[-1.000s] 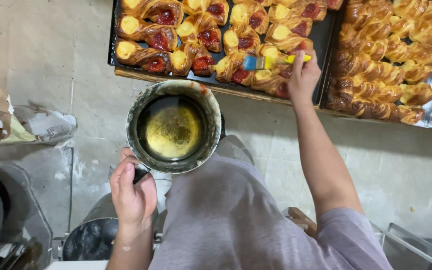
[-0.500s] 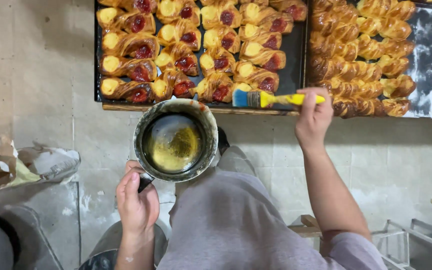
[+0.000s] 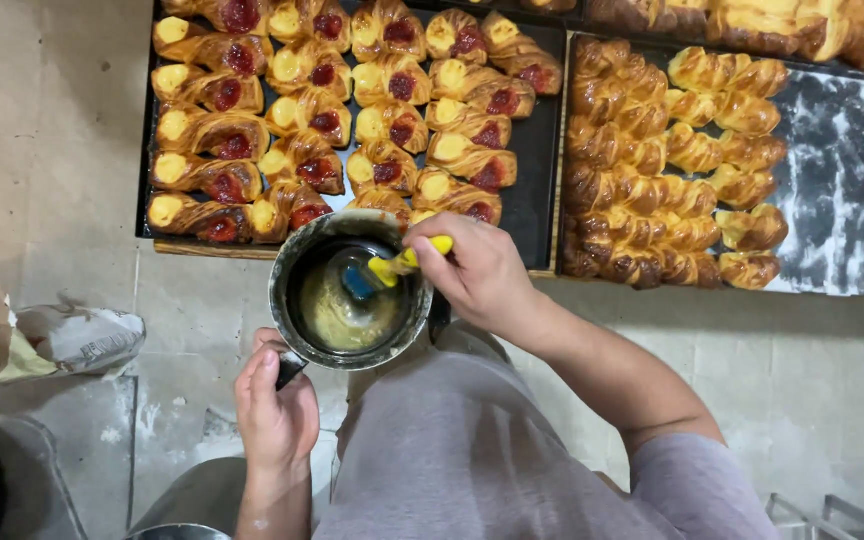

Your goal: Apply glaze to baked pastries using a brush

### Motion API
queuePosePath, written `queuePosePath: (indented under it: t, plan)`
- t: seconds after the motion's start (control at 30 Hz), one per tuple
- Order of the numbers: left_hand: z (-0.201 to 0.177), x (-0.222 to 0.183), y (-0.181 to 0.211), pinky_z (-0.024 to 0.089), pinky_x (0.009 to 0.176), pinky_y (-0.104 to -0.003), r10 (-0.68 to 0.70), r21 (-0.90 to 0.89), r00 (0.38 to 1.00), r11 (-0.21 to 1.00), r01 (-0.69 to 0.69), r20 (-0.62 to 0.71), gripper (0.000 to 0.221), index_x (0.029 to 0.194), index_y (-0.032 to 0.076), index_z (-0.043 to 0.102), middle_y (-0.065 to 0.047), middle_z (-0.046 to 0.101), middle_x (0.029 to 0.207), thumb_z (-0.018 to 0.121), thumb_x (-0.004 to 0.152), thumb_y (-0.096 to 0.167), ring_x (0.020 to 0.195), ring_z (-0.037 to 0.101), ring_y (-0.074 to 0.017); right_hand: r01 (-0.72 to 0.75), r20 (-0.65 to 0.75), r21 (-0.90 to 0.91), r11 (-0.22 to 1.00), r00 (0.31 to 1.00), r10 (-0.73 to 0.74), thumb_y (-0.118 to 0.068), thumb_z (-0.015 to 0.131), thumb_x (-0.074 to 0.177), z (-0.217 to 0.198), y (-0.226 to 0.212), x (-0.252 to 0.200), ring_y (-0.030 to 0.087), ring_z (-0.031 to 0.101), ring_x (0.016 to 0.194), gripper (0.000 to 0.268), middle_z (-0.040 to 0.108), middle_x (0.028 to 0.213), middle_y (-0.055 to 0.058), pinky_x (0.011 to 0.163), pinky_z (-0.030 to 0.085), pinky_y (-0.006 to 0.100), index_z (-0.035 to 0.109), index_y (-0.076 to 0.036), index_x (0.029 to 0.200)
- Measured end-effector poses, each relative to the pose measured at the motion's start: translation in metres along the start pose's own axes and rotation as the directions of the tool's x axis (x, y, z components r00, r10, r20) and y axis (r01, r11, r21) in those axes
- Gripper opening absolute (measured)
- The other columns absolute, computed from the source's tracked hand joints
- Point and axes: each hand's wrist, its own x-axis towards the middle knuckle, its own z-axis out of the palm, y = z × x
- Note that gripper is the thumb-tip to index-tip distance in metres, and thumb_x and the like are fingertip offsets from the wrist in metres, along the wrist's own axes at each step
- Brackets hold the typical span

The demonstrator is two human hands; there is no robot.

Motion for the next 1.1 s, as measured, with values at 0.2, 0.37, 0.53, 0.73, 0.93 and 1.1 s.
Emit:
queuePosePath:
  t: [0.2,0.37,0.53,0.73,0.93,1.1]
  plan:
    - [0.037,-0.007,-0.025,0.039,0.091,-0.029,0.032,-0.021,0.997,0.999,-0.034,-0.069,0.025,0.087,0.004,0.062,-0.004,0.048,0.101,0.06,0.101,0.025,0.097,0.049,-0.0152,0.001,0.12,-0.025,1.0,0.993,0.002,-0.025,0.05,0.109,-0.034,0.047,0.01,0.021,0.07,0.077,0.022,0.072,0.091,0.006,0.069,0.053,0.035,0.061,-0.007,0.105]
    - [0.06,-0.01,-0.036,0.04,0.091,-0.031,0.056,0.013,0.991,0.998,-0.055,-0.121,0.025,0.089,0.002,0.062,-0.006,0.049,0.098,0.058,0.103,0.022,0.097,0.049,-0.0167,-0.269,-0.124,0.419,0.867,0.929,0.349,-0.026,0.043,0.112,-0.09,0.108,0.028,0.009,0.059,0.076,0.025,0.065,0.099,0.006,0.061,0.048,0.021,0.059,-0.008,0.107]
    - [0.074,-0.014,-0.036,0.039,0.088,-0.031,0.088,0.019,0.984,0.996,-0.086,-0.156,0.025,0.086,0.003,0.061,-0.005,0.048,0.097,0.058,0.103,0.021,0.095,0.047,-0.0167,-0.276,-0.345,0.477,0.834,0.814,0.467,-0.032,0.041,0.111,-0.117,0.206,0.073,0.005,0.047,0.065,0.026,0.055,0.086,-0.001,0.057,0.04,0.019,0.058,-0.013,0.103]
    - [0.077,-0.025,-0.033,0.037,0.095,-0.033,0.124,0.044,0.974,0.992,-0.118,-0.188,0.032,0.081,0.003,0.064,-0.005,0.046,0.098,0.061,0.101,0.027,0.099,0.046,-0.0178,-0.28,-0.538,0.197,0.94,0.77,0.342,-0.036,0.04,0.107,-0.063,0.372,0.124,0.009,0.058,0.06,0.03,0.065,0.081,0.0,0.056,0.048,0.027,0.059,-0.014,0.097]
    - [0.076,-0.034,-0.037,0.037,0.098,-0.034,0.166,0.018,0.961,0.986,-0.166,-0.222,0.03,0.086,0.001,0.067,-0.006,0.047,0.098,0.062,0.1,0.027,0.1,0.047,-0.0186,-0.307,-0.471,-0.091,0.947,0.852,0.231,-0.04,0.04,0.108,-0.049,0.429,0.151,0.016,0.061,0.057,0.034,0.065,0.069,0.001,0.054,0.044,0.036,0.06,-0.013,0.1]
    - [0.082,-0.035,-0.037,0.034,0.099,-0.032,0.178,0.071,0.947,0.984,-0.165,-0.267,0.033,0.077,0.004,0.063,-0.005,0.044,0.096,0.06,0.1,0.029,0.1,0.043,-0.0173,-0.211,-0.518,-0.208,0.955,0.852,0.076,-0.035,0.04,0.111,-0.04,0.404,0.168,0.015,0.041,0.055,0.034,0.048,0.066,0.0,0.052,0.032,0.038,0.056,-0.011,0.093]
